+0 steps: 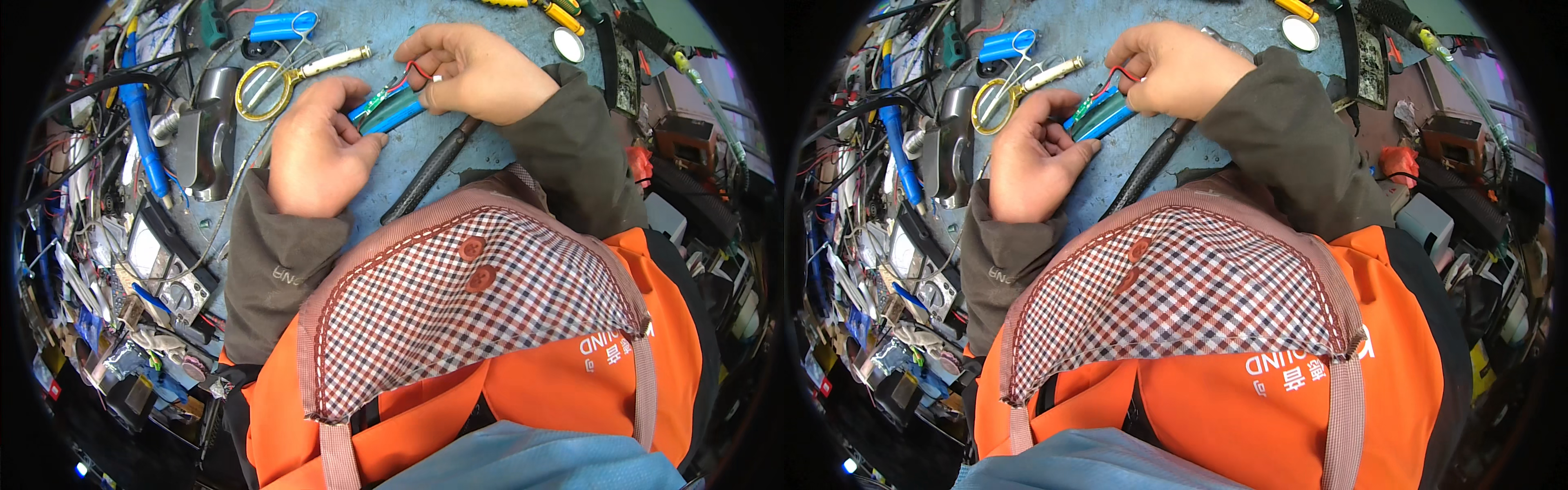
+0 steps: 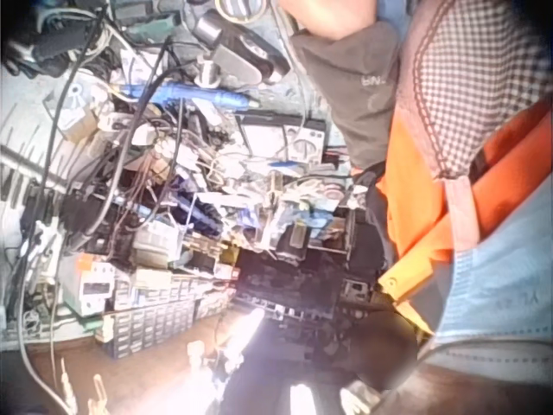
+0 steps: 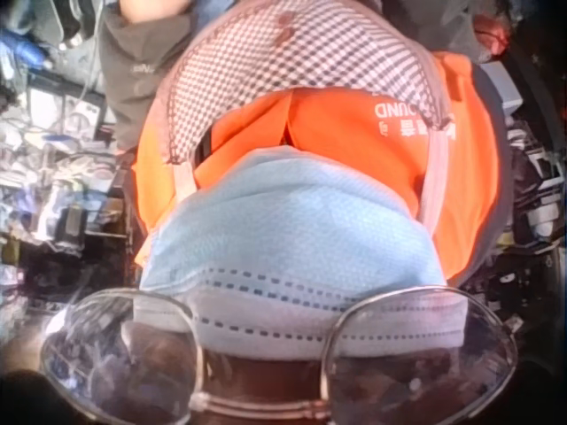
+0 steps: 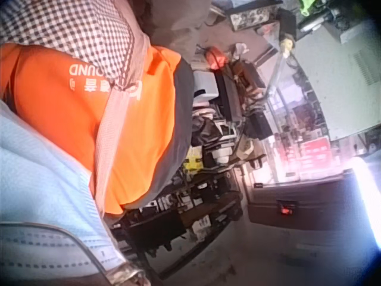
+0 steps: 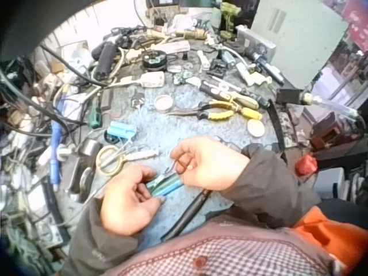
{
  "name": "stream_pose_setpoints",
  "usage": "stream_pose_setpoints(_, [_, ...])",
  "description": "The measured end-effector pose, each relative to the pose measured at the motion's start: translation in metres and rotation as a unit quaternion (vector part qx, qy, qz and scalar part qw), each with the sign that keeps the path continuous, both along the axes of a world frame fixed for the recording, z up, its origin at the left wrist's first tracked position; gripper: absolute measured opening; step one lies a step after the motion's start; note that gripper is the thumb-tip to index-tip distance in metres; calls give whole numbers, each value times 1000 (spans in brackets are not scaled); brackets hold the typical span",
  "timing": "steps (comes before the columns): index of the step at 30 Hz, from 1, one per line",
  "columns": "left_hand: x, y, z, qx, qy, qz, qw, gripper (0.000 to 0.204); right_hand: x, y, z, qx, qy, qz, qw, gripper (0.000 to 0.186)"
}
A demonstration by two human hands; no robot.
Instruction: The person solders wires to a small white component and then to a blue cylindrical battery pack. They use a soldering iron and solder wire, handling the components with both hands on a cluttered workbench.
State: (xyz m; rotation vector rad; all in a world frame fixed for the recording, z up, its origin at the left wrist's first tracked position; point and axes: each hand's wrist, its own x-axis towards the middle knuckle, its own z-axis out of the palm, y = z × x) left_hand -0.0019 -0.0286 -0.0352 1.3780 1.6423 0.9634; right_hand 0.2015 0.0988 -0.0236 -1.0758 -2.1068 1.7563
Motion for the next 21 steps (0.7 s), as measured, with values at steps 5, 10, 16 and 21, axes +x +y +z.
stream_pose_setpoints(5, [6, 4, 11, 58, 155, -54, 985, 42, 4, -6, -12, 64, 11, 3, 998, 53])
stream_pose_setpoints(10, [9, 4, 10, 80, 164, -38, 983, 41, 1, -5, -15, 97, 18, 13, 995, 54])
stream_pose_setpoints(16, [12, 4, -2, 84, 35, 30, 995, 49, -5, -8, 3, -87, 181, -43, 979, 42])
stream_pose_setpoints(21, [6, -4, 10, 83, 76, 23, 993, 52, -12, -15, -2, 82, 190, -71, 976, 40])
